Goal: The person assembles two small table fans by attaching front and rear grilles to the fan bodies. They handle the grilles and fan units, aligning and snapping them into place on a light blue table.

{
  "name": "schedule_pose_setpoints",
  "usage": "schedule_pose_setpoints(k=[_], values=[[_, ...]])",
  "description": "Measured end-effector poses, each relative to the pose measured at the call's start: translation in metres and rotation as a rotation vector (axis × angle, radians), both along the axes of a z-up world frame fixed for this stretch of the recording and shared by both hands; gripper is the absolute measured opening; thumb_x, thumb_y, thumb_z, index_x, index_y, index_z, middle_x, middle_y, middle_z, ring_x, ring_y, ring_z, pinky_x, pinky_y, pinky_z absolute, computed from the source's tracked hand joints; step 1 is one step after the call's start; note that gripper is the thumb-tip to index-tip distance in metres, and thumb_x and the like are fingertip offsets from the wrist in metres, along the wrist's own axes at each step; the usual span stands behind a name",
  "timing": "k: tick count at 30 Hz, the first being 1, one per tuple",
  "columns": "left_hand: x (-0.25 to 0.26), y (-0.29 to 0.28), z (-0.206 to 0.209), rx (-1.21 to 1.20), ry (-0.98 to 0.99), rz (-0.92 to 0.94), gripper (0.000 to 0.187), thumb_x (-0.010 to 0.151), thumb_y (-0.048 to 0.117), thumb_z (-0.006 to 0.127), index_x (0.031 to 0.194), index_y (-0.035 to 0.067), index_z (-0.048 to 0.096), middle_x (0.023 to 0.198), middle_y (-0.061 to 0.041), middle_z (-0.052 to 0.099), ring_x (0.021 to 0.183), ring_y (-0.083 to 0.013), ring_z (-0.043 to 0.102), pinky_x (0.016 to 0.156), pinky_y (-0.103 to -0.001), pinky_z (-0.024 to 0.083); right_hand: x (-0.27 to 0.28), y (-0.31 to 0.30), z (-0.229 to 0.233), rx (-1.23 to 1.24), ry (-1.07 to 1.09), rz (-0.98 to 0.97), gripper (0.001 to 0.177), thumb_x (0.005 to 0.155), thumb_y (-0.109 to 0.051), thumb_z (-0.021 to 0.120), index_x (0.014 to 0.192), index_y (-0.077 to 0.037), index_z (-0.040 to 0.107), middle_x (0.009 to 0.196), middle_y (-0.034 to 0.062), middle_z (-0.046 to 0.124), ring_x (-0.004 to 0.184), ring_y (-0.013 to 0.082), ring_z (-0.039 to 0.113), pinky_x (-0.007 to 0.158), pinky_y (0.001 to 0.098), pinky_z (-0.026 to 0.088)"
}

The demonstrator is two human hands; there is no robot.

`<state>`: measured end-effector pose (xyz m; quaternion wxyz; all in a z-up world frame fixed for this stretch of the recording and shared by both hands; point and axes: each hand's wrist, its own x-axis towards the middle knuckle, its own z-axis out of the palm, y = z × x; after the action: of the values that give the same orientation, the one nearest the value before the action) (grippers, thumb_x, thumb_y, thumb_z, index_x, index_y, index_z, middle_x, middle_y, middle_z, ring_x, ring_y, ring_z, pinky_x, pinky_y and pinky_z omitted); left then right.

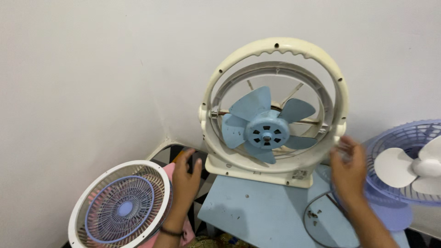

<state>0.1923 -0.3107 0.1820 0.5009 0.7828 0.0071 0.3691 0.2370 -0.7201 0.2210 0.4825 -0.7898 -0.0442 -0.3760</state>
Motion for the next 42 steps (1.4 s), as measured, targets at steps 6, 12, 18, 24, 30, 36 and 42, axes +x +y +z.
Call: schedule_pose_setpoints(k=[6,12,18,24,30,36,42], values=[[0.044,-0.024,0.075,0.211,-0.326,0.065,0.042,0.097,0.014,0.066,0.134,-0.003,0.056,0.139,-0.023,0.058,0.135,-0.0392,0.054,0.114,-0.048,0.043,0.05,-0.041,0.073,-0.185,-0.093,-0.118,0.062,0.093,-0.013,0.073,0.146,0.006,0.046,0.143,0.025,0.046,0.126,0.0308,0.054,0.087,0.0387,0.056],[0.081,-0.047,0.102,0.29,-0.368,0.092,0.056,0.098,0.016,0.063,0.146,-0.004,0.043,0.152,-0.032,0.04,0.145,-0.0466,0.038,0.119,-0.053,0.033,0.096,-0.045,0.079,-0.08,0.235,0.149,0.049,0.101,-0.031,0.064,0.144,-0.007,0.057,0.122,0.0164,0.069,0.111,0.0245,0.065,0.091,0.0387,0.053],[0.115,-0.047,0.083,0.161,-0.289,0.005,0.064,0.102,0.015,0.054,0.154,-0.009,0.027,0.152,-0.035,0.037,0.143,-0.0486,0.036,0.116,-0.055,0.03,0.096,-0.031,0.064,-0.222,0.067,0.071,0.051,0.106,-0.031,0.053,0.151,-0.01,0.042,0.1,0.0141,0.066,0.089,0.0239,0.065,0.081,0.0384,0.052],[0.142,-0.031,0.065,0.094,-0.176,0.018,0.052,0.101,0.009,0.044,0.152,-0.001,0.038,0.145,-0.025,0.049,0.131,-0.0414,0.052,0.107,-0.047,0.045,0.073,-0.014,0.088,-0.213,0.298,-0.067,0.053,0.104,-0.033,0.051,0.152,-0.013,0.041,0.096,0.017,0.07,0.086,0.0284,0.069,0.078,0.0439,0.053],[0.178,-0.019,0.062,0.148,-0.191,-0.017,0.048,0.104,0.008,0.045,0.15,-0.003,0.04,0.146,-0.026,0.05,0.133,-0.0417,0.051,0.11,-0.046,0.043,0.034,0.0,0.102,-0.333,0.316,-0.143,0.05,0.1,-0.029,0.057,0.144,-0.007,0.047,0.095,0.0211,0.071,0.084,0.0346,0.071,0.074,0.0469,0.054],[0.158,-0.029,0.076,0.019,-0.192,-0.028,0.052,0.1,0.006,0.044,0.152,0.001,0.041,0.151,-0.024,0.049,0.141,-0.0396,0.046,0.116,-0.046,0.037,0.007,0.007,0.106,-0.329,0.259,-0.089,0.043,0.099,-0.027,0.058,0.135,-0.005,0.05,0.091,0.0204,0.07,0.079,0.0346,0.072,0.072,0.0468,0.054],[0.08,-0.098,0.115,0.251,-0.581,0.068,0.047,0.105,0.013,0.051,0.15,0.003,0.043,0.158,-0.019,0.044,0.155,-0.0433,0.029,0.128,-0.057,0.024,-0.004,0.003,0.102,-0.364,0.188,-0.066,0.04,0.1,-0.027,0.059,0.133,-0.005,0.053,0.094,0.0206,0.071,0.082,0.0324,0.07,0.075,0.0459,0.054]])
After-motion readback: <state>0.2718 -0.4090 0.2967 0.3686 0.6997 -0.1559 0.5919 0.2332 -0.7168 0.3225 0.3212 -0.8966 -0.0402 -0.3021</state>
